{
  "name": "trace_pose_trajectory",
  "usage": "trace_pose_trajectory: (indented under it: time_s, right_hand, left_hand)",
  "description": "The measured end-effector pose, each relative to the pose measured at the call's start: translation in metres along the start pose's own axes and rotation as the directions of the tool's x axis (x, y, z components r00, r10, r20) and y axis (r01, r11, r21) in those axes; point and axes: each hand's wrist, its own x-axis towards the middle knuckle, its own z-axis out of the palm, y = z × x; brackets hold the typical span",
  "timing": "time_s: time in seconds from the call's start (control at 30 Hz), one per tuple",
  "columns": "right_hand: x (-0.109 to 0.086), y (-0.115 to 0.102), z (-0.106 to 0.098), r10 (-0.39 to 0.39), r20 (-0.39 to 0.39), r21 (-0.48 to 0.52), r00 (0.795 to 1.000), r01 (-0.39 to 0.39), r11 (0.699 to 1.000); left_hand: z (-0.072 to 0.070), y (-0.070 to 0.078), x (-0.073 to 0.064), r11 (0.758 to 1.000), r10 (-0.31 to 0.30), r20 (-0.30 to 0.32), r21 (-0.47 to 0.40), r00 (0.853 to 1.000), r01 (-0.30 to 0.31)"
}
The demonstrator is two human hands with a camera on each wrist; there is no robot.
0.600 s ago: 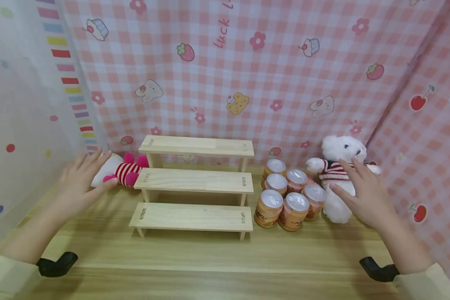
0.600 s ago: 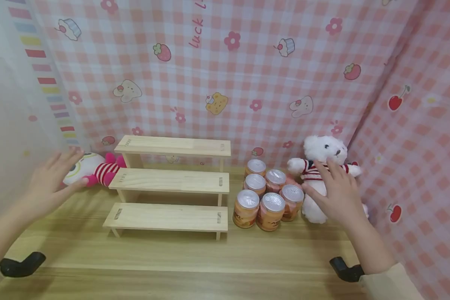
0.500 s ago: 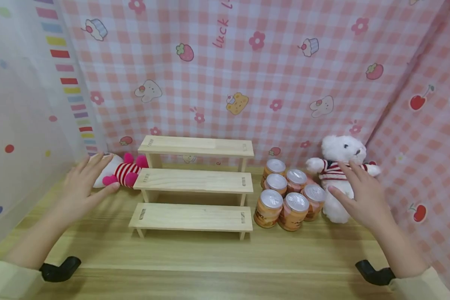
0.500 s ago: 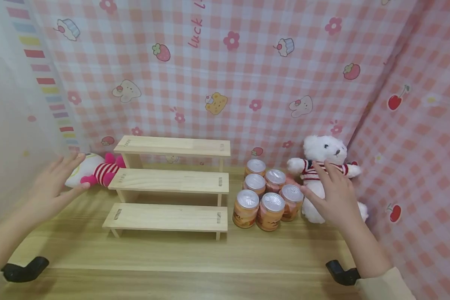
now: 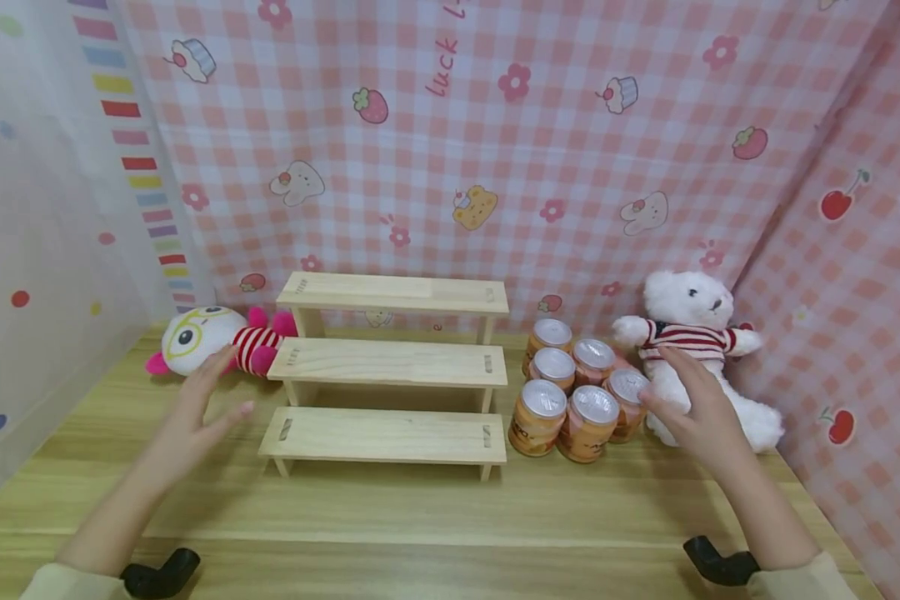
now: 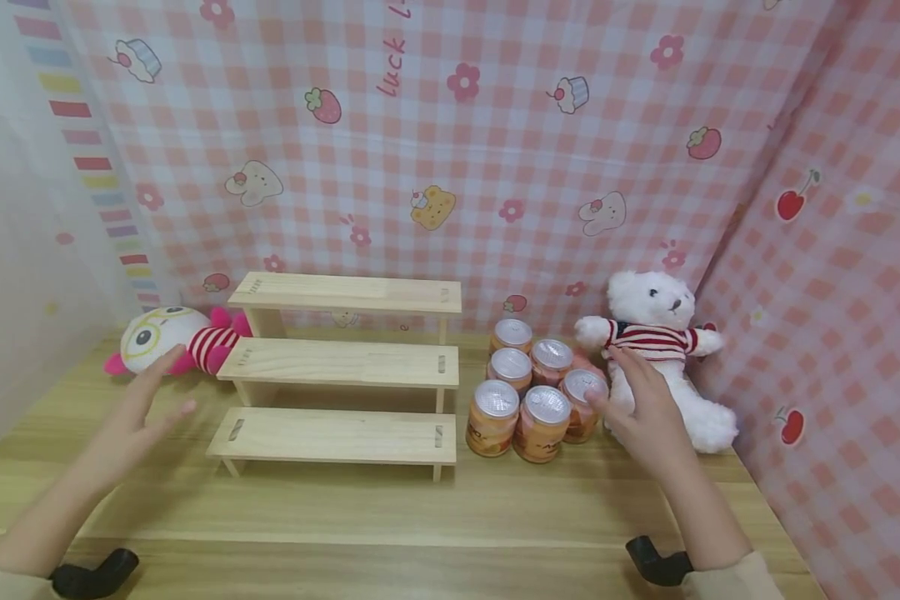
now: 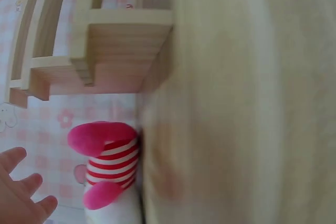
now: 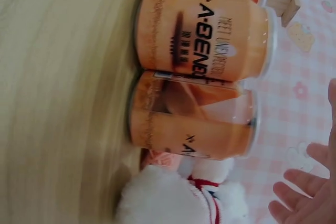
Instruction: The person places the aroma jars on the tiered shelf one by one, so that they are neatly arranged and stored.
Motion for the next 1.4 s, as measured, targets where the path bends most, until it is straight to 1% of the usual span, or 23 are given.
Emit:
trace_pose_trajectory:
  time_s: [0.13, 0.2, 0.33, 0.43, 0.53, 0.63, 0.7, 0.9, 1.1, 1.3, 1.4]
  right_hand:
    - [-0.001, 0.005, 0.003, -0.012, 0.030, 0.019, 0.999, 0.011, 1.000]
    - [-0.001, 0.007, 0.004, -0.023, 0.041, 0.029, 0.999, 0.021, 0.999]
    - [0.001, 0.011, 0.006, -0.014, 0.088, 0.042, 0.996, 0.011, 0.999]
    - [0.003, 0.013, 0.008, -0.012, 0.119, 0.047, 0.993, 0.006, 0.999]
    - [0.005, 0.017, 0.009, -0.025, 0.132, 0.058, 0.991, 0.017, 0.998]
    - [0.008, 0.022, 0.010, -0.021, 0.162, 0.071, 0.987, 0.009, 0.997]
    - [0.009, 0.025, 0.009, 0.000, 0.194, 0.074, 0.981, -0.015, 0.997]
    - [0.012, 0.028, 0.007, 0.071, 0.273, 0.074, 0.959, -0.095, 0.993]
    - [0.015, 0.029, 0.007, 0.068, 0.292, 0.116, 0.954, -0.106, 0.988]
    - [0.015, 0.030, 0.008, 0.073, 0.300, 0.123, 0.951, -0.115, 0.986]
    - [0.015, 0.030, 0.008, 0.082, 0.299, 0.116, 0.951, -0.122, 0.986]
  left_hand:
    - [0.007, -0.004, -0.008, 0.999, -0.020, 0.013, -0.047, 1.000, 0.021]
    - [0.011, -0.004, -0.011, 0.997, -0.045, 0.028, -0.061, 0.999, 0.046]
    - [0.016, -0.004, -0.016, 0.990, -0.104, 0.069, -0.088, 0.992, 0.109]
    - [0.020, -0.007, -0.017, 0.984, -0.121, 0.096, -0.120, 0.988, 0.133]
    - [0.025, -0.010, -0.019, 0.980, -0.107, 0.117, -0.156, 0.987, 0.125]
    - [0.031, -0.010, -0.020, 0.975, -0.091, 0.137, -0.189, 0.986, 0.116]
    - [0.034, -0.010, -0.022, 0.970, -0.084, 0.145, -0.214, 0.986, 0.114]
    - [0.044, -0.012, -0.026, 0.940, -0.055, 0.158, -0.324, 0.986, 0.105]
    - [0.052, -0.017, -0.028, 0.946, -0.053, 0.173, -0.306, 0.983, 0.105]
    - [0.056, -0.019, -0.029, 0.944, -0.090, 0.180, -0.299, 0.980, 0.141]
    - [0.057, -0.020, -0.030, 0.949, -0.107, 0.180, -0.276, 0.978, 0.155]
